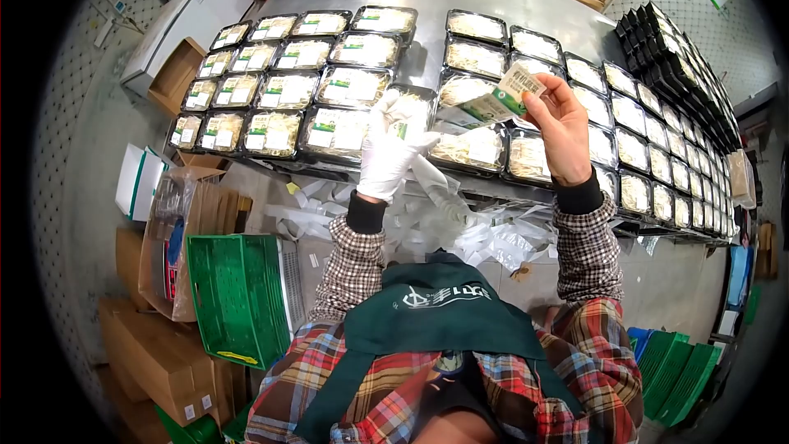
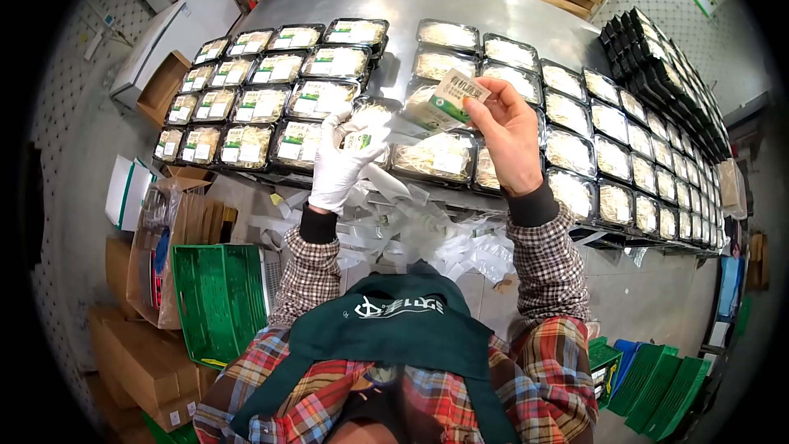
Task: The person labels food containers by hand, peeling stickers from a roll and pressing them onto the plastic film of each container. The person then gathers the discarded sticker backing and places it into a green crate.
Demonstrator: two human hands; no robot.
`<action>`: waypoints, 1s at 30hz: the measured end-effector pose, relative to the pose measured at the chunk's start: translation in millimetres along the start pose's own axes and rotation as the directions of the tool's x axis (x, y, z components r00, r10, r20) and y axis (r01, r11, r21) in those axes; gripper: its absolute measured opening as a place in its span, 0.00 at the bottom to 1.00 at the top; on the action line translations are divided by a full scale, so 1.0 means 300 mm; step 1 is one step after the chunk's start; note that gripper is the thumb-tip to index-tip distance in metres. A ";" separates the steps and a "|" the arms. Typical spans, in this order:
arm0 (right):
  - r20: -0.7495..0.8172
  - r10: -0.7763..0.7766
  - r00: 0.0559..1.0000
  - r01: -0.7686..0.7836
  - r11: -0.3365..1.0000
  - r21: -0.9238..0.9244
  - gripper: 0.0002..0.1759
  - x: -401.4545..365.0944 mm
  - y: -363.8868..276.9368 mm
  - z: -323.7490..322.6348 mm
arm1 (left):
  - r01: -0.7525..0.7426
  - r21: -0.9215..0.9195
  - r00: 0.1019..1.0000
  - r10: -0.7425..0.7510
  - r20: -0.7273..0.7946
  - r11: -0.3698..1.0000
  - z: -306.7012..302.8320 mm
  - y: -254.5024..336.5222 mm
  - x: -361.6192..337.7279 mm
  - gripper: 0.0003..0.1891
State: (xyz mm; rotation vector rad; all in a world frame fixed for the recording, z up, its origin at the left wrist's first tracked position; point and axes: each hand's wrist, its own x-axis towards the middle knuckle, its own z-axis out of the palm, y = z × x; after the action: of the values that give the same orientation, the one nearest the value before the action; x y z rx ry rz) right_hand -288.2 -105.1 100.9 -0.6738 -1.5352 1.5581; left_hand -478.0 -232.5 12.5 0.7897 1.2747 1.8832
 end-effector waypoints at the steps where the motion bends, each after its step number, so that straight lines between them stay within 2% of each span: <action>1: 0.072 0.013 0.997 -0.010 0.999 -0.039 0.14 0.006 0.000 -0.006 | -0.045 0.031 0.998 0.044 0.042 0.998 0.021 0.026 -0.003 0.36; 3: 0.217 0.056 0.975 -0.031 0.992 -0.120 0.14 0.012 0.008 -0.012 | -0.132 0.088 0.985 0.121 0.123 0.987 0.062 0.059 -0.023 0.37; 4: 0.247 0.069 0.966 -0.034 0.989 -0.140 0.13 0.015 0.009 -0.004 | -0.239 0.268 0.952 0.171 0.253 0.933 0.060 0.077 -0.005 0.36; 5: 0.242 0.062 0.968 -0.018 0.984 -0.180 0.12 0.018 0.009 0.002 | 0.042 0.026 0.968 -0.047 0.245 0.999 0.082 0.096 -0.037 0.27; 7: 0.228 0.047 0.972 0.014 0.966 -0.259 0.10 0.020 0.011 0.012 | 0.054 0.155 0.972 -0.087 0.217 0.987 0.098 0.095 -0.050 0.17; 10: 0.139 0.002 0.990 0.035 0.964 -0.263 0.09 0.011 0.028 0.043 | -0.082 0.310 0.991 0.043 0.128 0.947 0.110 0.070 -0.066 0.08; 13: 0.009 -0.035 0.999 0.036 0.941 -0.335 0.07 -0.001 0.047 0.056 | -0.138 0.440 0.989 0.096 0.116 0.888 0.135 0.085 -0.094 0.08; 14: -0.033 -0.060 0.998 0.045 0.939 -0.342 0.07 -0.002 0.079 0.060 | -0.313 0.470 0.950 0.279 0.142 0.826 0.136 0.053 -0.092 0.09; 15: -0.075 -0.085 0.994 0.054 0.936 -0.348 0.07 -0.003 0.113 0.062 | -0.400 0.544 0.914 0.367 0.174 0.738 0.138 0.057 -0.091 0.09; 17: -0.125 -0.119 0.985 0.086 0.967 -0.238 0.08 -0.004 0.158 0.071 | -0.539 0.664 0.817 0.515 0.261 0.518 0.143 0.074 -0.093 0.10; 18: -0.156 -0.118 0.981 0.088 0.978 -0.187 0.08 -0.007 0.165 0.081 | -0.581 0.665 0.777 0.563 0.282 0.468 0.147 0.077 -0.090 0.12; 24: -0.233 -0.034 0.972 0.046 0.998 0.046 0.08 0.003 0.245 0.097 | -0.598 0.740 0.757 0.520 0.396 0.308 0.142 0.093 -0.120 0.17; 27: -0.242 0.016 0.970 0.004 0.996 0.085 0.08 0.027 0.268 0.098 | -0.665 0.724 0.688 0.529 0.497 0.184 0.124 0.096 -0.128 0.19; 30: -0.292 0.094 0.952 -0.052 0.987 0.149 0.08 0.067 0.322 0.068 | -0.689 0.678 0.710 0.431 0.557 0.257 0.099 0.101 -0.161 0.20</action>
State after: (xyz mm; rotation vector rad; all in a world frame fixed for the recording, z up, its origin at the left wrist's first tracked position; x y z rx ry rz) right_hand -333.7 -90.6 12.0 -0.8516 -1.1780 1.5225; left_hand -434.0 -265.1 46.4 2.2614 1.9377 1.3650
